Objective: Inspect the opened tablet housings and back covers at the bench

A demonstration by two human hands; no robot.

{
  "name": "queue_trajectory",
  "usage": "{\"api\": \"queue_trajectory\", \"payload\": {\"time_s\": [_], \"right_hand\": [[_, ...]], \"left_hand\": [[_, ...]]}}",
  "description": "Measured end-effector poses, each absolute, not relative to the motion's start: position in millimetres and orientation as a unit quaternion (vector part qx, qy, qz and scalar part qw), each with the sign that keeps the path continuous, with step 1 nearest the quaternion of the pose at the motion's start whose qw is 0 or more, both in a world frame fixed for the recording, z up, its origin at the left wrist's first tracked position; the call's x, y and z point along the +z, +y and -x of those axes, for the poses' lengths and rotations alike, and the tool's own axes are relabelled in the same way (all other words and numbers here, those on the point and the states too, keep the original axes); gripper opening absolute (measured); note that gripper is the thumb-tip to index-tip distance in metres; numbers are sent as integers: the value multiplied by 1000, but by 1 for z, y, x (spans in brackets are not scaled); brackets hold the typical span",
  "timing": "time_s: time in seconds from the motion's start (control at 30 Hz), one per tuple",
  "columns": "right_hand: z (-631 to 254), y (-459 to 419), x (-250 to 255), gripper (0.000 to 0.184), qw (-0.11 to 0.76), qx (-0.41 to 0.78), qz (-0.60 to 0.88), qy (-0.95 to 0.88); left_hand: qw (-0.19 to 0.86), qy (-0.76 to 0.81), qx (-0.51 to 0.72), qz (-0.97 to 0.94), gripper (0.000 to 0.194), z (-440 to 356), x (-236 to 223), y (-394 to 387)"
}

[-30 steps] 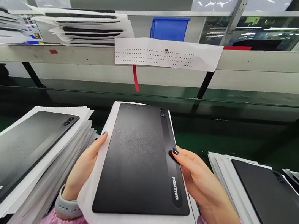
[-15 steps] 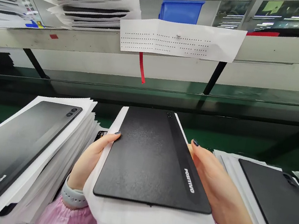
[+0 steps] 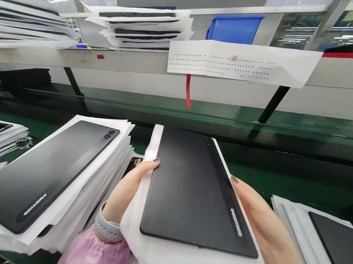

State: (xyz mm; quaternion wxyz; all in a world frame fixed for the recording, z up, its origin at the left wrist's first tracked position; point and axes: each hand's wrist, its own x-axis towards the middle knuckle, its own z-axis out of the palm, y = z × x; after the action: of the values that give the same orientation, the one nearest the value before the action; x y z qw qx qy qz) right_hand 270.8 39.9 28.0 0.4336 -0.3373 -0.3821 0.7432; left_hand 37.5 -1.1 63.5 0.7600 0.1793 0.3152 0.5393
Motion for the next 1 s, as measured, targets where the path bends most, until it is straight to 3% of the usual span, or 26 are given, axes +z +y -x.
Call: {"api": "queue_trajectory", "payload": {"time_s": [0.13,0.33,0.73,1.0], "right_hand": [[-261,53,4,25,418,774,272,-391],[-248,63,-14,26,400,803,218,-385],[-252,57,-9,27,412,792,219,-393],[-274,48,15,35,545,652,275,-449]], "left_hand": [[702,239,577,-342,33,-46,54,-12],[616,309,513,-512,39,-53,42,-17],[612,314,530,-496,39,-53,44,-22],[601,377,540,-453,43,-49,54,-20]]}}
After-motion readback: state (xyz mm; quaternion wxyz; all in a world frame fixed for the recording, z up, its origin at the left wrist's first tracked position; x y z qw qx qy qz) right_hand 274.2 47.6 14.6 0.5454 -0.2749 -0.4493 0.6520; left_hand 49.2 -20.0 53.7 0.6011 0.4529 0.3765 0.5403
